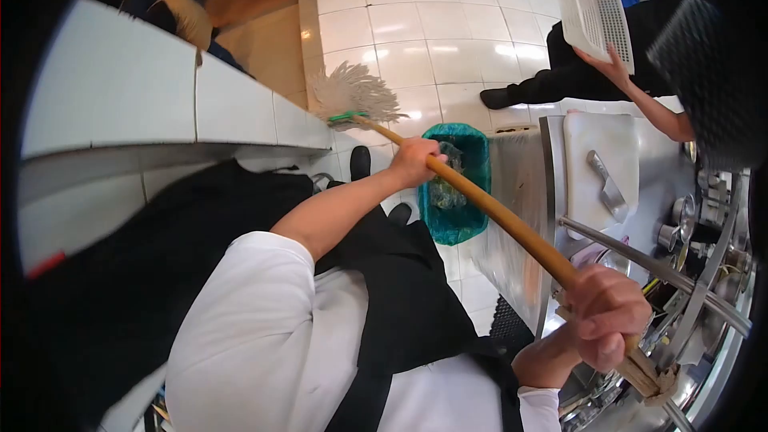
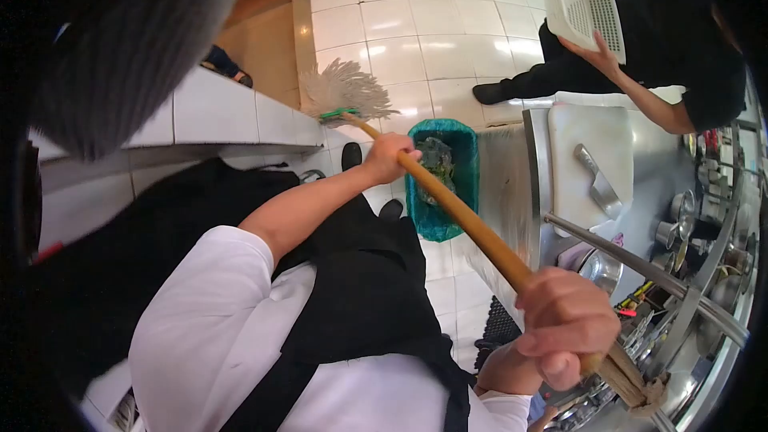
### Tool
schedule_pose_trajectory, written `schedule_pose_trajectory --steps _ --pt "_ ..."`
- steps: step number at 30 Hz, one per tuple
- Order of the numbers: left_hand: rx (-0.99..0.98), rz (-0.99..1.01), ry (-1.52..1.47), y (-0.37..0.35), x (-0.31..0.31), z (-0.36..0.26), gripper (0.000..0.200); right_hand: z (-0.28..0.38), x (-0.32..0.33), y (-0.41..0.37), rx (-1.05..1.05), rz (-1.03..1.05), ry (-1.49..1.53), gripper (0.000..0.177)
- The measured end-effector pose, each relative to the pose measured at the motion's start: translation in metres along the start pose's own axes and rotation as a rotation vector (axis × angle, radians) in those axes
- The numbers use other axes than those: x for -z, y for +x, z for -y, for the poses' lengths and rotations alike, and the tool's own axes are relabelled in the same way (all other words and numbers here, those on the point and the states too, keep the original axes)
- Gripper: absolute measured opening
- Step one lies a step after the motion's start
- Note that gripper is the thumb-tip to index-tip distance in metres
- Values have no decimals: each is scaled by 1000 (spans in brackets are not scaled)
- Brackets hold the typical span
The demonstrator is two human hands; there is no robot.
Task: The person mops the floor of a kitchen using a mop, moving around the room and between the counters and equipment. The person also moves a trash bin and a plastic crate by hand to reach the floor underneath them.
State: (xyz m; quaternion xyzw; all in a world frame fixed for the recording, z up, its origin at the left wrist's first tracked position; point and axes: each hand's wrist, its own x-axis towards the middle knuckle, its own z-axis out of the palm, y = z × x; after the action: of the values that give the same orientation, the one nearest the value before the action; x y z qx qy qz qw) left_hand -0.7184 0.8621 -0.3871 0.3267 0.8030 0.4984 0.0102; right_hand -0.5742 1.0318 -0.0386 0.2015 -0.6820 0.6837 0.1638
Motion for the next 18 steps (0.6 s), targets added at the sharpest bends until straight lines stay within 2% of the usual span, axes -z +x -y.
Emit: schedule_pose_trajectory --steps 3,5,7,9,11,13,18 --pt "21 31 -74 -14 -27 -36 25 27 6 -20 26 9 -29 26" --pt "58 68 -92 -27 -37 -54 25 42 6 -31 46 -60 -50 31" --pt "86 100 -109 -40 -44 -69 27 55 13 -40 64 8 -104 27" --pt "113 238 -46 -54 -52 -80 27 67 18 -49 73 -75 -142 26" --pt "105 268 -36 -71 -59 -86 25 73 23 -56 45 -36 -111 26" --pt "217 436 -8 -82 -50 -98 17 74 25 -65 31 -119 -54 24" --pt "194 397 -65 -134 -43 -114 17 90 2 -87 -26 -125 -15 23"
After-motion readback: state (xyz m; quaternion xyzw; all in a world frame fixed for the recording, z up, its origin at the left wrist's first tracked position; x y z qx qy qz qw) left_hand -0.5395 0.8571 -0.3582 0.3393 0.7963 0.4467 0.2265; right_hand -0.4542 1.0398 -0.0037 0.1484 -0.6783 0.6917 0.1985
